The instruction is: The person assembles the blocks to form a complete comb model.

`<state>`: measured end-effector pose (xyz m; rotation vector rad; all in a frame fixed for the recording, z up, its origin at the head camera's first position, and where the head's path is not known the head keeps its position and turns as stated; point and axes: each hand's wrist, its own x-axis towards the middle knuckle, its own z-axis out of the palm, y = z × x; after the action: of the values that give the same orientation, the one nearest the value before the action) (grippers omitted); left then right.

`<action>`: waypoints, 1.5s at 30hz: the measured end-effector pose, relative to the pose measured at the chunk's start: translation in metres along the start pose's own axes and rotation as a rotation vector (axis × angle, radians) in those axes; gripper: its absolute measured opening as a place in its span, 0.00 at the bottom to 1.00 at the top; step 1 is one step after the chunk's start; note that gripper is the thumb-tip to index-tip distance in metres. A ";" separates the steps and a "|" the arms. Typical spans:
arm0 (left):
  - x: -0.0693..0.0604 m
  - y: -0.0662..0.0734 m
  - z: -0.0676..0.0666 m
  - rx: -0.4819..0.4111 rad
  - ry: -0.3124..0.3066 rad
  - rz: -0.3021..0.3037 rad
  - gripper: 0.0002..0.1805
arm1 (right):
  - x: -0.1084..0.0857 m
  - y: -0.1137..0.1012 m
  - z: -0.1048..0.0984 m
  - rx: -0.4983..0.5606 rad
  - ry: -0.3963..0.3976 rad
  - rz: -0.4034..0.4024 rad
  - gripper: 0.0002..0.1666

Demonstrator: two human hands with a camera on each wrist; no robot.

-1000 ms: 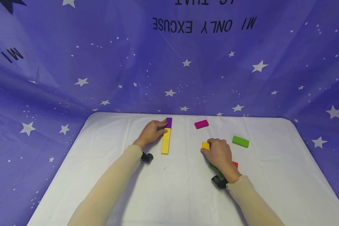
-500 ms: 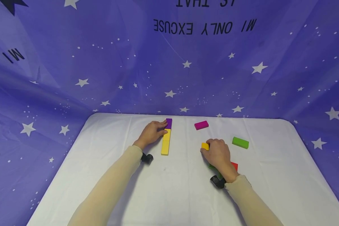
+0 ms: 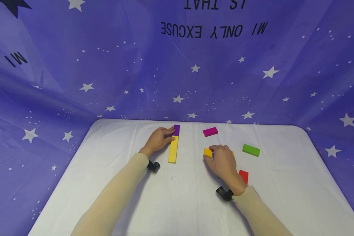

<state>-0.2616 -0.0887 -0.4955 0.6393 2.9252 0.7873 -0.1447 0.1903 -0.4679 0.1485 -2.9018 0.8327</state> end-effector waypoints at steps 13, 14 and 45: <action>0.003 0.000 0.000 -0.004 0.008 0.006 0.26 | -0.005 -0.026 0.008 0.029 0.005 -0.067 0.22; 0.004 0.000 0.000 -0.005 0.011 0.006 0.26 | -0.006 -0.028 0.009 0.025 -0.001 -0.065 0.22; -0.001 0.002 0.001 -0.008 0.006 -0.010 0.26 | -0.022 -0.084 0.059 0.009 -0.058 -0.138 0.22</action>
<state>-0.2601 -0.0876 -0.4954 0.6215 2.9269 0.8010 -0.1176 0.0894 -0.4774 0.3755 -2.9007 0.8319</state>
